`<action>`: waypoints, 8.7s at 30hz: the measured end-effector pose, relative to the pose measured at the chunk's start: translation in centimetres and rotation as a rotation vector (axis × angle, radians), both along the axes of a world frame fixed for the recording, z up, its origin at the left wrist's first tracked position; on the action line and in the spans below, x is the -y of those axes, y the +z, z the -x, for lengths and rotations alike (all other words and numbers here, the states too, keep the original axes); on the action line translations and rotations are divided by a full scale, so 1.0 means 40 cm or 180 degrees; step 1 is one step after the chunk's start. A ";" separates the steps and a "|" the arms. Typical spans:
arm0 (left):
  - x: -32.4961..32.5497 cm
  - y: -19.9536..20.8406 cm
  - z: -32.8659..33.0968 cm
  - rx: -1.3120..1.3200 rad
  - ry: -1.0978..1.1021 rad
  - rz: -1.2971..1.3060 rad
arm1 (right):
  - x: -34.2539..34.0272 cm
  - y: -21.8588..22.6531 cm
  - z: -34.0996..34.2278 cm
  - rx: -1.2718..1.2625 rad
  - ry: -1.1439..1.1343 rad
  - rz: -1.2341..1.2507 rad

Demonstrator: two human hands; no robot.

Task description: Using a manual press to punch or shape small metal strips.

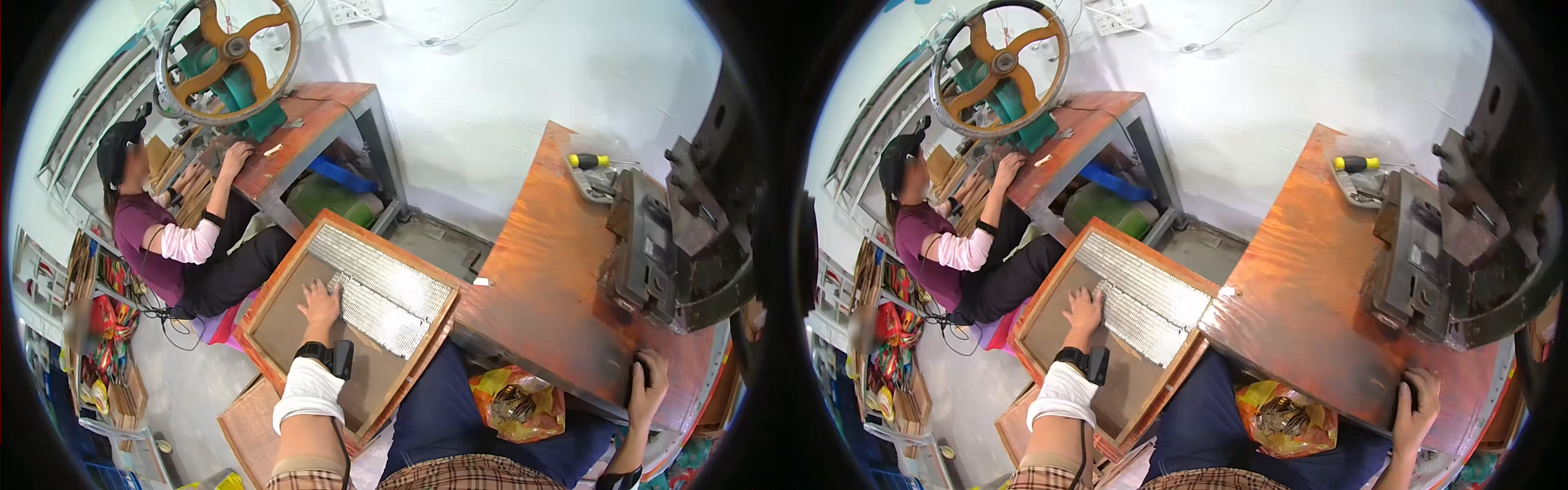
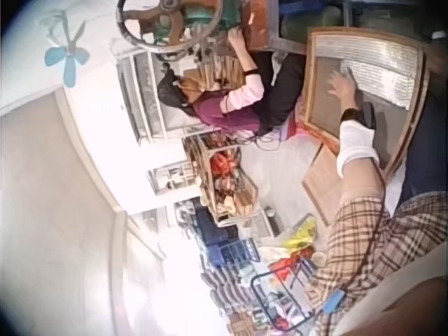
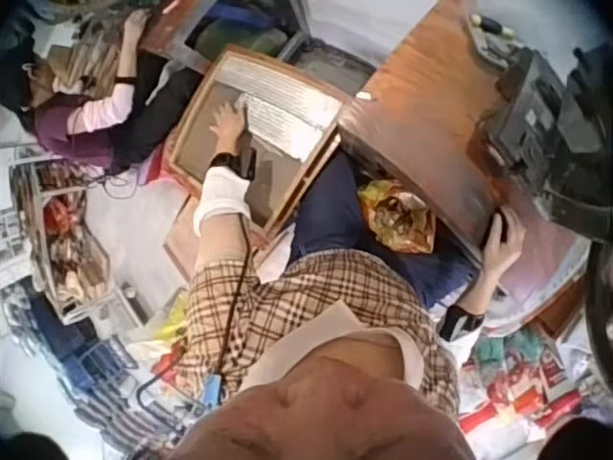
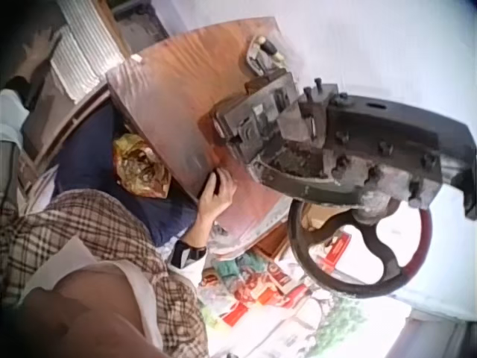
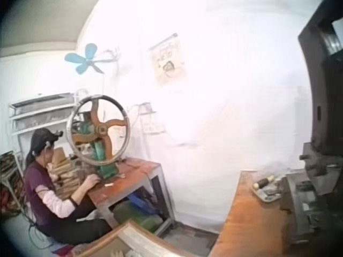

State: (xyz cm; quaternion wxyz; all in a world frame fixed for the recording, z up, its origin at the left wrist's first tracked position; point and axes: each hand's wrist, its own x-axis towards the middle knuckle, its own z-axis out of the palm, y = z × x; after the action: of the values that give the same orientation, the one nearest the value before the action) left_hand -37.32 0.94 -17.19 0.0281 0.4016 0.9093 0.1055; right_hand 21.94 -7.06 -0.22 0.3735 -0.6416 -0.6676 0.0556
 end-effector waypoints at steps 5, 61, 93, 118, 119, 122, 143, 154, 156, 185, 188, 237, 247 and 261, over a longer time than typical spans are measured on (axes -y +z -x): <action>-0.022 0.029 -0.025 0.0355 -0.0263 0.0251 | 0.000 -0.007 -0.001 0.0179 -0.0095 0.0035; -0.193 -0.057 0.239 0.1144 -0.0406 -0.1629 | 0.001 -0.050 -0.037 0.0879 -0.0272 0.0256; -0.095 -0.042 0.255 0.0413 -0.0815 -0.1351 | 0.002 -0.044 -0.012 0.0927 -0.0300 0.0200; -0.270 0.544 -0.740 0.3452 -0.3355 0.0393 | -0.014 0.026 0.053 0.0543 -0.0310 -0.0542; -0.274 0.526 -0.753 0.3416 -0.3319 0.0364 | -0.011 0.033 0.056 0.0571 -0.0239 -0.0511; -0.289 0.515 -0.801 0.1722 -0.3832 0.0091 | -0.007 0.038 0.049 0.0580 -0.0213 -0.0503; 0.027 -0.037 0.047 0.0392 -0.0258 -0.0075 | 0.001 -0.032 0.013 0.0925 -0.0222 -0.0225; -0.019 0.006 0.113 0.1421 -0.1108 -0.0460 | 0.002 -0.050 -0.005 0.1043 -0.0325 -0.0137; -0.031 0.014 0.142 0.2019 -0.1015 -0.0597 | 0.001 -0.048 -0.006 0.1041 -0.0295 -0.0099; -0.035 0.052 0.117 0.1476 -0.1297 0.0034 | -0.005 -0.035 0.015 0.1009 -0.0304 -0.0183; -0.034 0.046 0.109 0.1540 -0.1327 -0.0008 | -0.002 -0.027 0.012 0.1113 -0.0277 -0.0127; -0.011 0.029 0.169 0.3062 -0.0694 -0.0303 | -0.004 -0.048 -0.014 0.1178 -0.0221 -0.0117; -0.031 0.023 0.156 0.1970 -0.1322 0.0060 | -0.004 -0.036 0.004 0.1171 -0.0285 -0.0073; -0.041 0.009 0.170 0.2231 -0.1250 -0.0049 | -0.006 -0.037 0.009 0.1163 -0.0292 -0.0156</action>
State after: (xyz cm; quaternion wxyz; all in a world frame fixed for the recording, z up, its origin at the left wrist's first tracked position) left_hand -44.14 2.57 -16.82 0.3531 0.5076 0.7498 0.2355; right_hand 21.59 -6.84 -1.68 0.2637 -0.6615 -0.6956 -0.0952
